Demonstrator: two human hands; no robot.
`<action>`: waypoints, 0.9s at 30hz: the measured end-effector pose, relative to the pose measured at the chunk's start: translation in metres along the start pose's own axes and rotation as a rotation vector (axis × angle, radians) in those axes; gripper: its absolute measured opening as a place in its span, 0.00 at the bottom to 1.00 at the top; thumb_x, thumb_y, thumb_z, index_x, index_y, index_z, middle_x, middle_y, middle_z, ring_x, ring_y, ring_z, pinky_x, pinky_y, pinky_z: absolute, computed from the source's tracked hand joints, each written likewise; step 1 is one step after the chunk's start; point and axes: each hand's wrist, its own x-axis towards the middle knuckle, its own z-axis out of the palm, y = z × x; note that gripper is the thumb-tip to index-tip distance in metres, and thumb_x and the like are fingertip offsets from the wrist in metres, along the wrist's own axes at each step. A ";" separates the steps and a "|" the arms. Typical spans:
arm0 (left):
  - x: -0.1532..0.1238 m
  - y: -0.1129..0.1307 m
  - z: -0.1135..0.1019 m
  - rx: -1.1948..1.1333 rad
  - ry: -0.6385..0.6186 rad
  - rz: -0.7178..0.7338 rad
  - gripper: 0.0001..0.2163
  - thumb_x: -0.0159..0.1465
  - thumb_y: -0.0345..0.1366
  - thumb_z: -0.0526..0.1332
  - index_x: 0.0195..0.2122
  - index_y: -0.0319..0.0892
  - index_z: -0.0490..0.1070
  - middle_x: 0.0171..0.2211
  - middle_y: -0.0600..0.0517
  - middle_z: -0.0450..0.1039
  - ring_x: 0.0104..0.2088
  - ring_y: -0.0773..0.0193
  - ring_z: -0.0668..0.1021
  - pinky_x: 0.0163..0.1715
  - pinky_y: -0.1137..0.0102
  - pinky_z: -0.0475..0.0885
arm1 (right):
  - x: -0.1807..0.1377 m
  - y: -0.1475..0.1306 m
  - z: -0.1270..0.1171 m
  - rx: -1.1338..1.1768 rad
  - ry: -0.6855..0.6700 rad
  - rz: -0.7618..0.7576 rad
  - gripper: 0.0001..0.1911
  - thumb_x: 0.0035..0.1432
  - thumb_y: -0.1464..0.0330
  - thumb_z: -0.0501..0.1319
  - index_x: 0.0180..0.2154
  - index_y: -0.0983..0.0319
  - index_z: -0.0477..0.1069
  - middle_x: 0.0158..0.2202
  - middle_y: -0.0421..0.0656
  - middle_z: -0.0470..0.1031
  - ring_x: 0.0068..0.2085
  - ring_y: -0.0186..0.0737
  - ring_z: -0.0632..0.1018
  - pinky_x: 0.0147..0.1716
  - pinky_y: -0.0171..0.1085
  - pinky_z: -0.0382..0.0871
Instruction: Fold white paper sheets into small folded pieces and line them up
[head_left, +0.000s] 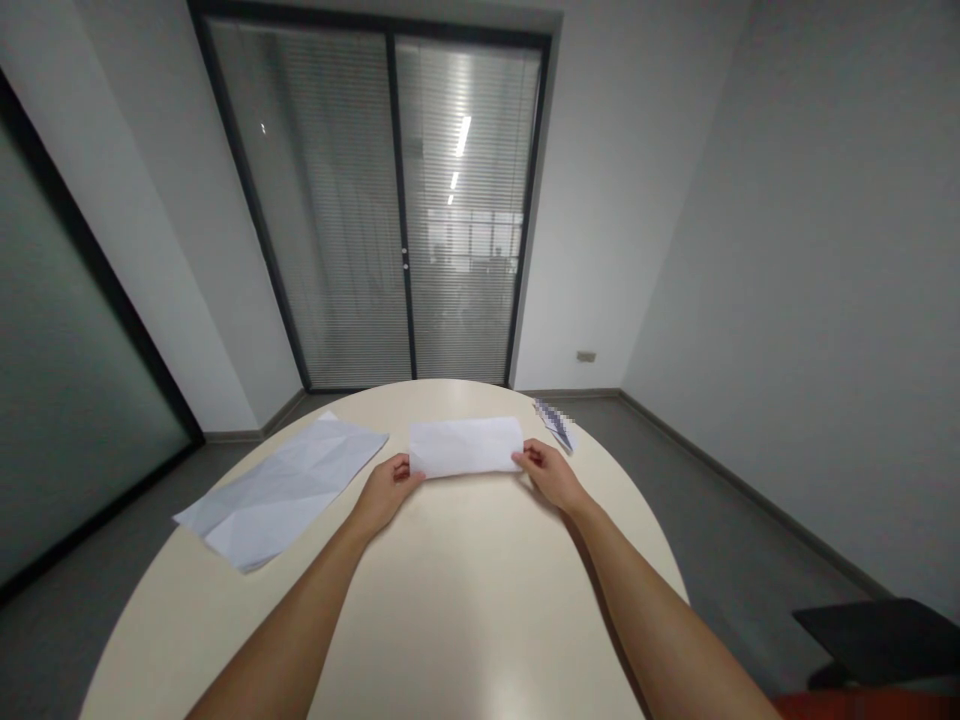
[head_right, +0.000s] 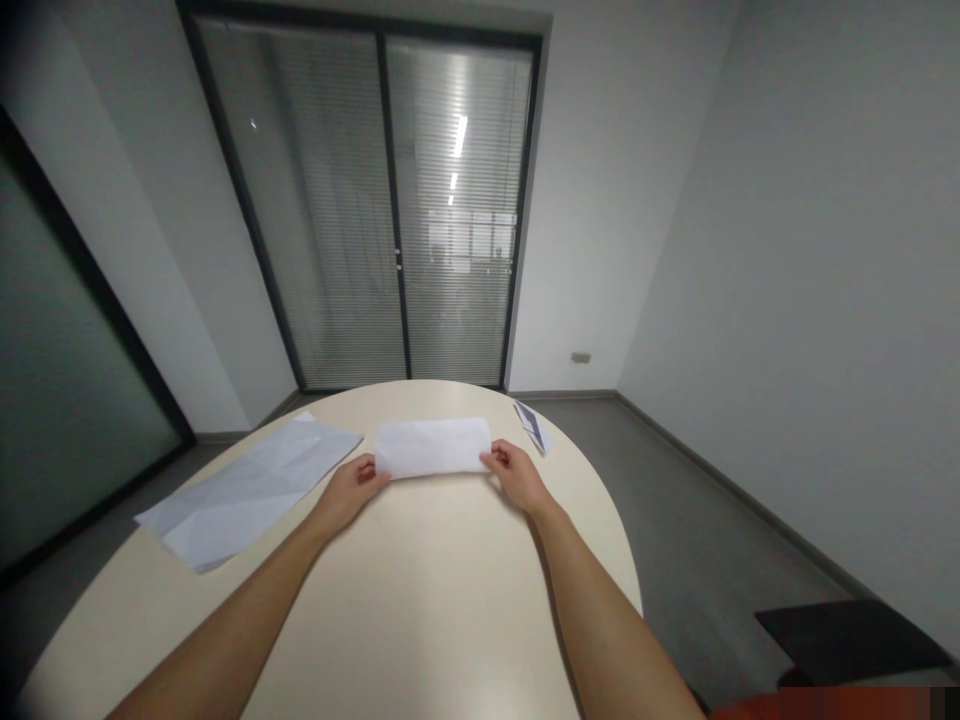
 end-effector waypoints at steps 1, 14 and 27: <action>0.001 -0.002 0.000 0.012 0.005 0.004 0.18 0.54 0.48 0.69 0.38 0.39 0.75 0.40 0.44 0.81 0.42 0.53 0.81 0.48 0.60 0.74 | 0.000 0.000 0.000 0.009 -0.007 -0.002 0.22 0.60 0.48 0.60 0.36 0.61 0.68 0.26 0.37 0.65 0.28 0.36 0.66 0.29 0.35 0.60; 0.004 0.003 0.001 0.047 0.094 0.001 0.20 0.51 0.53 0.68 0.35 0.41 0.75 0.35 0.46 0.81 0.38 0.55 0.81 0.43 0.63 0.74 | -0.002 0.000 0.001 0.009 -0.071 0.021 0.25 0.58 0.49 0.63 0.44 0.62 0.70 0.27 0.37 0.69 0.29 0.36 0.68 0.29 0.35 0.61; 0.005 -0.006 -0.001 0.161 0.205 0.051 0.18 0.56 0.50 0.65 0.39 0.41 0.72 0.26 0.54 0.75 0.28 0.62 0.77 0.32 0.70 0.69 | 0.004 0.012 0.004 0.049 0.010 0.006 0.22 0.58 0.52 0.64 0.45 0.62 0.71 0.29 0.40 0.72 0.32 0.38 0.72 0.36 0.39 0.66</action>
